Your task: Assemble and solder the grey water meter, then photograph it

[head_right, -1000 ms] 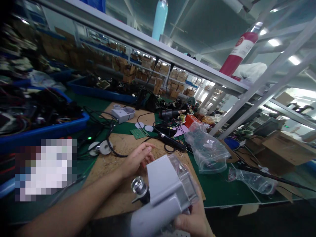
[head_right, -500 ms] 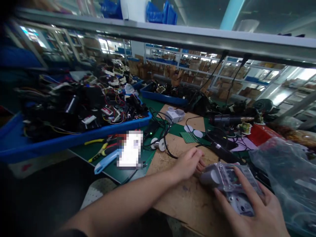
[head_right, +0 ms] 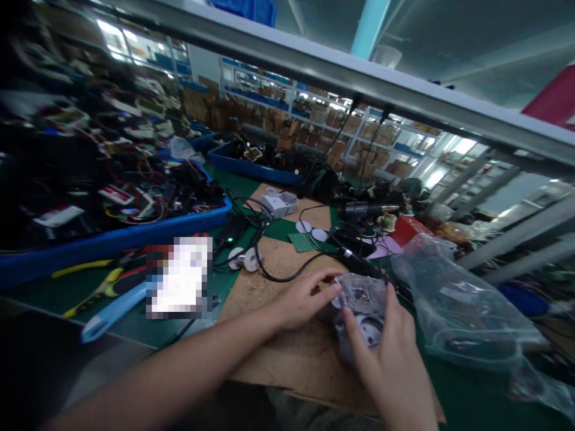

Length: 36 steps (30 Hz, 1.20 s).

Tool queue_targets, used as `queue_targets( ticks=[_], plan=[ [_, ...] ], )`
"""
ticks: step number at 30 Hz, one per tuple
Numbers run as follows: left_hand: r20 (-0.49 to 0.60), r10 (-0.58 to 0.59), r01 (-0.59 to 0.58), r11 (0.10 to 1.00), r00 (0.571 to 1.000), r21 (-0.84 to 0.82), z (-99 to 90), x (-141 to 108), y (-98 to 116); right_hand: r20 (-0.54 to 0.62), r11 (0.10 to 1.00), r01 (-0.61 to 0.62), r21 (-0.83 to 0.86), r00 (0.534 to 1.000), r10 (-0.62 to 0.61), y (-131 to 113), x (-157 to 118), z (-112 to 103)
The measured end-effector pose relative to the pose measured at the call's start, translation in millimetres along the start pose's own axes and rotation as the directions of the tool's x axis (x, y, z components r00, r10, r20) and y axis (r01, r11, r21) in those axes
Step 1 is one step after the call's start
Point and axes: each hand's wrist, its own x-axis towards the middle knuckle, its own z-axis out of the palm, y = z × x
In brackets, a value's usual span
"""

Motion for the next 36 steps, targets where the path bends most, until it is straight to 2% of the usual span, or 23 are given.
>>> queue_targets(
  ticks=[4, 10, 14, 17, 19, 21, 24, 29, 33, 36],
  plan=[
    [0.017, -0.025, 0.026, 0.998, 1.000, -0.059, 5.7, -0.3, -6.3, 0.012, 0.994, -0.101, -0.052, 0.995, 0.101, -12.8, -0.1, 0.9],
    [0.007, -0.046, 0.046, 0.995, 0.999, -0.083, 10.3, -3.2, -7.7, 0.057, 0.988, -0.152, 0.041, 0.987, 0.150, -19.5, -1.4, -6.0],
    [0.032, -0.020, 0.023, 0.996, 0.999, -0.091, 9.4, -6.5, -2.2, 0.123, 0.963, -0.215, 0.162, 0.973, 0.197, -8.7, -1.1, -14.7],
    [0.027, 0.022, -0.021, 0.999, 0.999, -0.028, 9.3, -8.6, 1.7, 0.267, 0.866, -0.336, 0.370, 0.931, 0.247, 10.0, -10.1, -20.7],
    [0.024, 0.053, -0.054, 0.998, 0.998, 0.040, 10.9, -9.3, 2.5, 0.384, 0.759, -0.412, 0.504, 0.894, 0.230, 22.7, -21.5, -20.1],
    [0.017, 0.070, -0.072, 0.991, 0.997, 0.111, 13.6, -9.2, 2.1, 0.437, 0.685, -0.452, 0.572, 0.874, 0.213, 30.4, -34.1, -14.7],
    [0.008, 0.052, -0.052, 0.982, 0.999, 0.179, 17.0, -7.3, 1.6, 0.390, 0.656, -0.495, 0.570, 0.865, 0.314, 25.6, -48.4, -1.3],
    [0.007, 0.031, -0.031, 0.993, 1.000, 0.114, 16.3, -1.8, 5.2, 0.217, 0.655, -0.512, 0.556, 0.850, 0.480, -13.1, -59.7, 18.4],
    [-0.001, 0.014, -0.014, 0.994, 1.000, 0.113, 13.0, -0.4, 4.2, 0.235, 0.564, -0.520, 0.641, 0.833, 0.501, -33.3, -66.3, 30.3],
    [0.005, -0.009, 0.009, 0.995, 1.000, 0.104, 11.0, -0.1, -1.5, 0.224, 0.578, -0.498, 0.646, 0.848, 0.481, -32.0, -71.0, 37.4]
  ],
)
